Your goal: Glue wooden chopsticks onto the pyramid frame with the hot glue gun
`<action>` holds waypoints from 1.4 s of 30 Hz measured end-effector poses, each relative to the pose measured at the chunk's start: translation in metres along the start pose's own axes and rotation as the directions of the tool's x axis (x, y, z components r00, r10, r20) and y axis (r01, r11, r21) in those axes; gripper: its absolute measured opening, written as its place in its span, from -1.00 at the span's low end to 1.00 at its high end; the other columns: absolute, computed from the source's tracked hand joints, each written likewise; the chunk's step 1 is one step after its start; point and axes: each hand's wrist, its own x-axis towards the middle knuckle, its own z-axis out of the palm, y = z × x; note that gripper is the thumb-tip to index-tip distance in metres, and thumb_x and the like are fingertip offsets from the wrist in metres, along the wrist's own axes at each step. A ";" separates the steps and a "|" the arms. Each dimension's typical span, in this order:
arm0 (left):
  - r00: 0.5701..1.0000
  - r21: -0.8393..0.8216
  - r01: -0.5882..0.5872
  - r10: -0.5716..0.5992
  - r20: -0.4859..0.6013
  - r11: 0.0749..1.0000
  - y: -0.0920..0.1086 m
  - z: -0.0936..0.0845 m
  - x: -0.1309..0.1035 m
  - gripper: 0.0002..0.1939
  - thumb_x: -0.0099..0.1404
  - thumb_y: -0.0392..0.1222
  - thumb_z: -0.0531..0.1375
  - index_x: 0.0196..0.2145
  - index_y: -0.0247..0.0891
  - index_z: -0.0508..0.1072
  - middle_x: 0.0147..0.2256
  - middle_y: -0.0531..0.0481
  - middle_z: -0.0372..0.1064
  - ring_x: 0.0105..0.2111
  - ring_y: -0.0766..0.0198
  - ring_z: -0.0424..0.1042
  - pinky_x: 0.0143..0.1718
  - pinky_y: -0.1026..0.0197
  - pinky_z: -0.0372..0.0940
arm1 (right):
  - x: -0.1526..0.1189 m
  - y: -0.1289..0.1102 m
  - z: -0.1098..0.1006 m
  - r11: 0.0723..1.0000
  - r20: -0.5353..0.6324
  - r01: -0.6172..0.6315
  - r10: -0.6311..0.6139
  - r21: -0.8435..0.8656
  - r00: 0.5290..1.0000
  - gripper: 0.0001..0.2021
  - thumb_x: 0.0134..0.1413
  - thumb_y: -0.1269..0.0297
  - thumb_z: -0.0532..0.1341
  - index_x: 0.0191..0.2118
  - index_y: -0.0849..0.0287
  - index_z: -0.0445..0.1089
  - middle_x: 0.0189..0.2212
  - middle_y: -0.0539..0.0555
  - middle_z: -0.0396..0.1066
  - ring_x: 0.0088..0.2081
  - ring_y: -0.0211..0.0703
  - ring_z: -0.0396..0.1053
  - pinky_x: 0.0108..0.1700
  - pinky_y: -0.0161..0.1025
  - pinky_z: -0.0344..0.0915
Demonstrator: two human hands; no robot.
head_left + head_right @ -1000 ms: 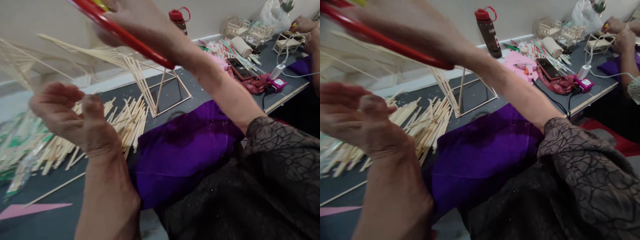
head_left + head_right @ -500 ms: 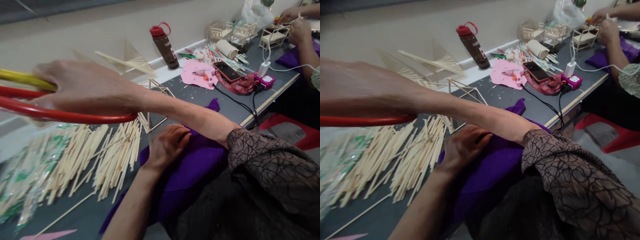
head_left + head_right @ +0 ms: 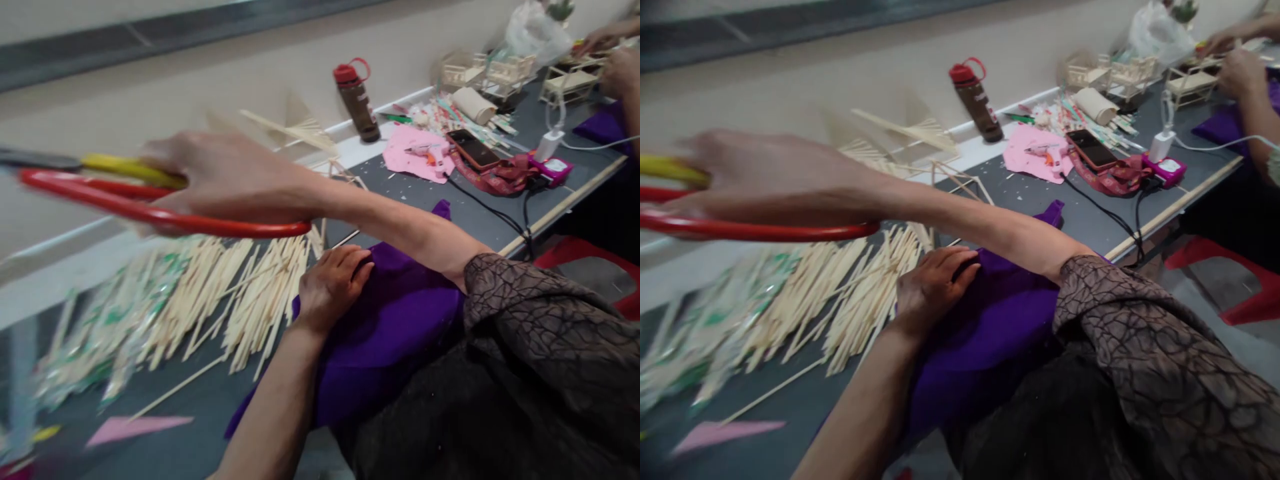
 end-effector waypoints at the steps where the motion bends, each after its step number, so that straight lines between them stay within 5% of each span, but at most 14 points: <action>1: 0.999 0.036 0.051 -0.050 -0.022 0.998 0.003 -0.012 -0.010 -0.81 0.33 -0.06 0.19 -0.18 -0.07 0.58 -0.15 -0.10 0.58 -0.13 -0.01 0.55 -0.14 0.02 0.41 | -0.001 0.000 0.001 0.999 -0.107 0.010 -0.006 0.042 0.994 -0.78 0.33 0.13 -0.04 -0.11 0.13 0.23 0.00 -0.05 0.39 0.07 -0.28 0.30 0.08 -0.45 0.18; 6: 0.974 0.193 0.226 -0.222 -0.041 0.955 0.031 -0.063 -0.091 -0.72 0.36 -0.08 0.19 0.01 -0.04 0.52 -0.02 -0.07 0.55 -0.04 0.03 0.52 -0.01 0.03 0.39 | 0.000 -0.001 0.010 0.992 -0.284 0.034 0.002 0.121 0.959 -0.78 0.20 0.17 0.05 -0.39 0.20 0.20 -0.38 -0.13 0.24 -0.18 -0.37 0.32 -0.17 -0.43 0.13; 11: 0.941 0.221 0.222 -0.268 0.208 0.950 0.039 -0.059 -0.143 -0.43 0.45 0.05 0.01 0.31 -0.23 0.29 0.27 -0.25 0.29 0.26 -0.09 0.29 0.18 -0.12 0.25 | 0.007 0.001 0.020 0.983 -0.318 0.057 0.001 0.173 0.948 -0.81 0.13 0.34 0.05 -0.50 0.18 0.11 -0.49 -0.12 0.11 -0.36 -0.41 0.22 -0.31 -0.37 0.00; 18: 0.902 0.199 0.233 -0.288 0.321 0.952 0.014 -0.048 -0.131 -0.36 0.48 0.09 -0.09 0.38 -0.28 0.17 0.34 -0.24 0.17 0.35 0.01 0.14 0.32 -0.11 0.08 | 0.015 0.010 0.031 0.949 -0.323 0.136 -0.039 0.283 0.946 -0.80 -0.01 0.36 0.19 -0.52 0.14 0.11 -0.54 -0.08 0.14 -0.43 -0.30 0.10 -0.38 -0.26 -0.03; 23: 0.906 0.154 0.276 -0.311 0.289 0.949 0.020 -0.054 -0.127 -0.42 0.45 0.09 -0.01 0.29 -0.24 0.33 0.29 -0.23 0.27 0.30 -0.03 0.23 0.29 -0.15 0.13 | 0.022 0.014 0.033 0.965 -0.295 0.142 -0.073 0.219 0.953 -0.80 0.01 0.28 0.21 -0.48 0.15 0.14 -0.51 -0.05 0.18 -0.40 -0.27 0.10 -0.33 -0.26 -0.01; 26: 0.908 0.016 0.395 -0.393 0.146 0.919 0.029 -0.065 -0.099 -0.54 0.39 0.09 0.09 0.08 -0.19 0.53 0.16 -0.19 0.44 0.18 -0.07 0.38 0.22 -0.19 0.24 | 0.023 0.014 0.030 0.969 -0.273 0.137 -0.078 0.205 0.959 -0.82 0.03 0.26 0.21 -0.46 0.15 0.17 -0.51 -0.04 0.20 -0.41 -0.25 0.10 -0.33 -0.25 0.00; 28: 0.862 -0.227 0.492 -0.507 -0.009 0.840 0.029 -0.071 -0.065 -0.62 0.35 0.05 0.16 -0.02 -0.16 0.57 0.05 -0.13 0.53 0.07 0.01 0.48 0.12 -0.10 0.34 | 0.022 0.015 0.027 0.975 -0.262 0.089 -0.033 0.204 0.965 -0.84 0.01 0.26 0.22 -0.45 0.15 0.21 -0.51 -0.03 0.22 -0.40 -0.24 0.09 -0.34 -0.25 0.00; 31: 0.631 -0.686 0.491 -0.762 -0.145 0.537 0.011 -0.078 -0.005 -0.78 0.27 -0.05 0.25 -0.23 -0.19 0.61 -0.25 -0.05 0.61 -0.20 0.14 0.57 -0.25 0.15 0.45 | 0.019 0.023 0.021 0.980 -0.290 0.051 0.008 0.193 0.957 -0.87 0.00 0.28 0.21 -0.44 0.17 0.25 -0.51 -0.03 0.21 -0.41 -0.26 0.07 -0.35 -0.24 0.00; 33: 0.505 -0.917 0.321 -0.862 -0.046 0.238 -0.011 -0.081 0.028 -0.88 0.21 -0.15 0.28 -0.33 -0.22 0.59 -0.36 -0.03 0.59 -0.34 0.24 0.57 -0.43 0.29 0.39 | 0.018 0.034 0.016 0.982 -0.282 0.048 0.006 0.183 0.959 -0.87 -0.03 0.28 0.21 -0.44 0.19 0.25 -0.51 -0.04 0.18 -0.42 -0.27 0.08 -0.34 -0.24 0.00; 35: 0.472 -0.986 0.168 -0.876 0.099 -0.020 -0.032 -0.082 0.046 -0.90 0.23 -0.19 0.26 -0.39 -0.24 0.56 -0.46 0.00 0.55 -0.46 0.31 0.53 -0.52 0.34 0.33 | 0.018 0.046 0.010 0.985 -0.218 0.014 0.024 0.170 0.976 -0.87 -0.06 0.28 0.23 -0.43 0.22 0.29 -0.50 -0.04 0.19 -0.41 -0.28 0.11 -0.35 -0.23 -0.01; 37: 0.456 -0.993 0.010 -0.883 0.112 -0.121 -0.048 -0.082 0.049 -0.88 0.26 -0.20 0.26 -0.41 -0.25 0.54 -0.52 0.04 0.51 -0.52 0.38 0.49 -0.55 0.40 0.29 | 0.018 0.059 0.006 0.989 -0.126 -0.057 0.074 0.135 0.989 -0.88 -0.08 0.30 0.26 -0.43 0.23 0.32 -0.52 -0.04 0.20 -0.42 -0.27 0.13 -0.35 -0.22 -0.01; 39: 0.495 -0.986 -0.034 -0.859 0.127 -0.165 -0.057 -0.082 0.041 -0.84 0.26 -0.16 0.28 -0.44 -0.26 0.52 -0.55 0.06 0.47 -0.55 0.41 0.47 -0.56 0.42 0.29 | 0.019 0.068 0.002 0.991 -0.040 -0.116 0.119 0.072 0.992 -0.88 -0.08 0.30 0.27 -0.45 0.23 0.34 -0.54 -0.04 0.20 -0.43 -0.27 0.14 -0.36 -0.22 -0.01; 42: 0.549 -0.994 0.037 -0.829 0.108 -0.105 -0.062 -0.083 0.025 -0.78 0.14 -0.05 0.38 -0.43 -0.25 0.54 -0.55 0.04 0.49 -0.55 0.36 0.48 -0.58 0.38 0.32 | 0.021 0.074 0.001 0.984 0.022 -0.165 0.167 -0.065 0.986 -0.86 -0.06 0.25 0.29 -0.45 0.21 0.36 -0.53 -0.02 0.23 -0.42 -0.23 0.17 -0.37 -0.20 -0.01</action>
